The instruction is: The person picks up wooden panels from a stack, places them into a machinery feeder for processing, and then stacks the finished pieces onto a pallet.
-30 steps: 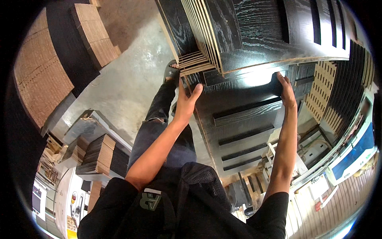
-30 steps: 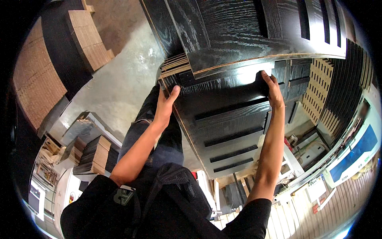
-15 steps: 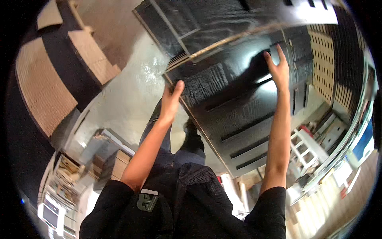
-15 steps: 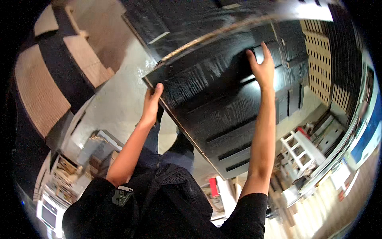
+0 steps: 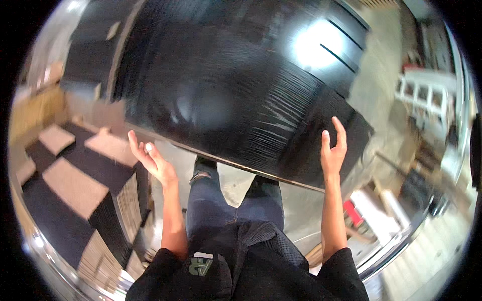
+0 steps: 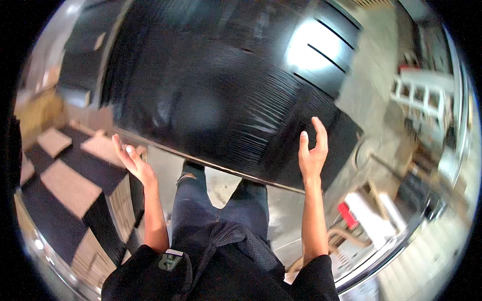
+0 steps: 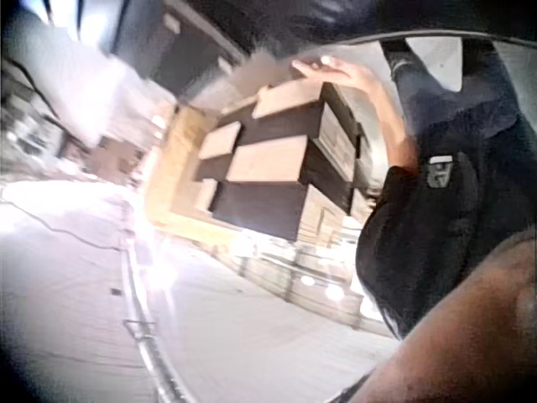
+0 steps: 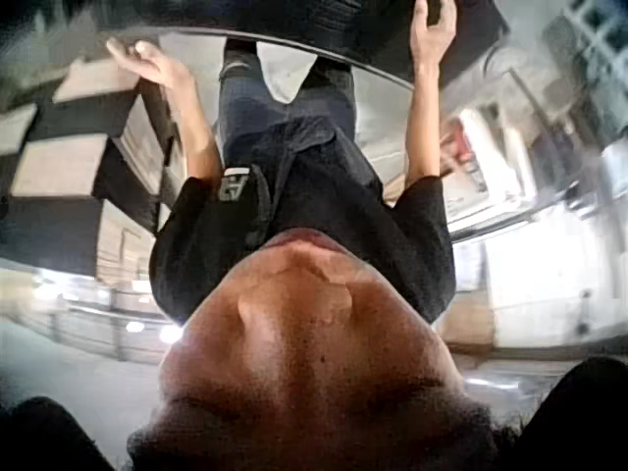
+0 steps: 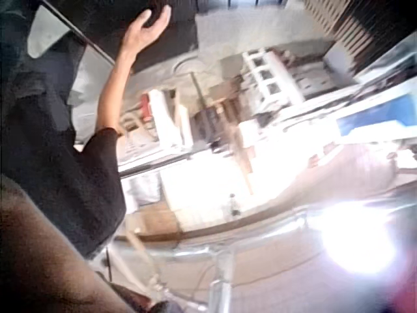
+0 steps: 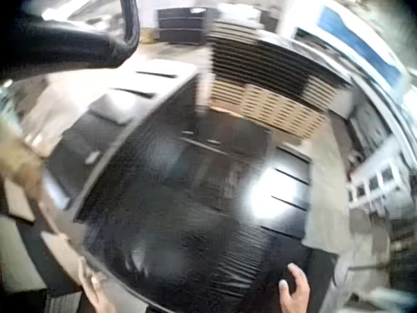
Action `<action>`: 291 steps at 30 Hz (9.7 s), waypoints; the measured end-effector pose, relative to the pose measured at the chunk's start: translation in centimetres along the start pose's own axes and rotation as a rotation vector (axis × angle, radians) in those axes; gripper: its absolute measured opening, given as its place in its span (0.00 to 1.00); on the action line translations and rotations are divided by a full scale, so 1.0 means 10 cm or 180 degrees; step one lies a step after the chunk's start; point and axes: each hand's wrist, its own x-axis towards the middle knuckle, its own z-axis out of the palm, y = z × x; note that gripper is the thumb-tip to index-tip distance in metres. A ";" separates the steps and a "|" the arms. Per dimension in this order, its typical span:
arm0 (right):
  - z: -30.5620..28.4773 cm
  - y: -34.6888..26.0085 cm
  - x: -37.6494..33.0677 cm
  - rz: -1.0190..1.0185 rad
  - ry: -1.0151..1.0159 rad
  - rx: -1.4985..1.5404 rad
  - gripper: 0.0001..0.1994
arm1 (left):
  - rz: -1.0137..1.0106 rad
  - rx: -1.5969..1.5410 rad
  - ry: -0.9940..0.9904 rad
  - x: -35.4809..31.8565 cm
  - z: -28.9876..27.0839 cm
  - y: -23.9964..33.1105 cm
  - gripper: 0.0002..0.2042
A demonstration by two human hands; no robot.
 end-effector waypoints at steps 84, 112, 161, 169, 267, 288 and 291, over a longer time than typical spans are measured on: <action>-0.29 2.46 -2.13 0.3331 0.2680 0.6670 0.40 | 0.0144 0.2441 -0.6341 -2.44 6.31 2.66 0.48; -0.13 2.45 -2.07 0.3470 0.2774 0.6781 0.37 | -0.0291 0.1854 -0.6809 -2.20 6.51 2.45 0.38; -1.15 2.77 -1.38 0.3055 -0.0716 0.2766 0.39 | -0.3002 -0.1505 -0.0166 0.24 -0.11 -1.27 0.45; -1.31 2.40 -1.16 0.3137 -0.0855 0.1567 0.33 | -0.0705 0.1839 -0.0132 1.10 -0.40 -1.40 0.26; 3.74 -2.95 2.02 -0.1026 -0.1491 -0.2129 0.37 | -0.2272 0.0406 0.1947 1.19 -0.03 -1.45 0.18; 3.37 -2.76 1.82 -0.2062 -0.0772 -0.0063 0.17 | -0.2436 0.0341 0.1344 1.12 -0.03 -1.36 0.17; 2.88 -2.56 1.37 -0.2246 -0.0589 -0.0037 0.17 | -0.2296 0.0393 0.1329 1.03 0.07 -1.50 0.17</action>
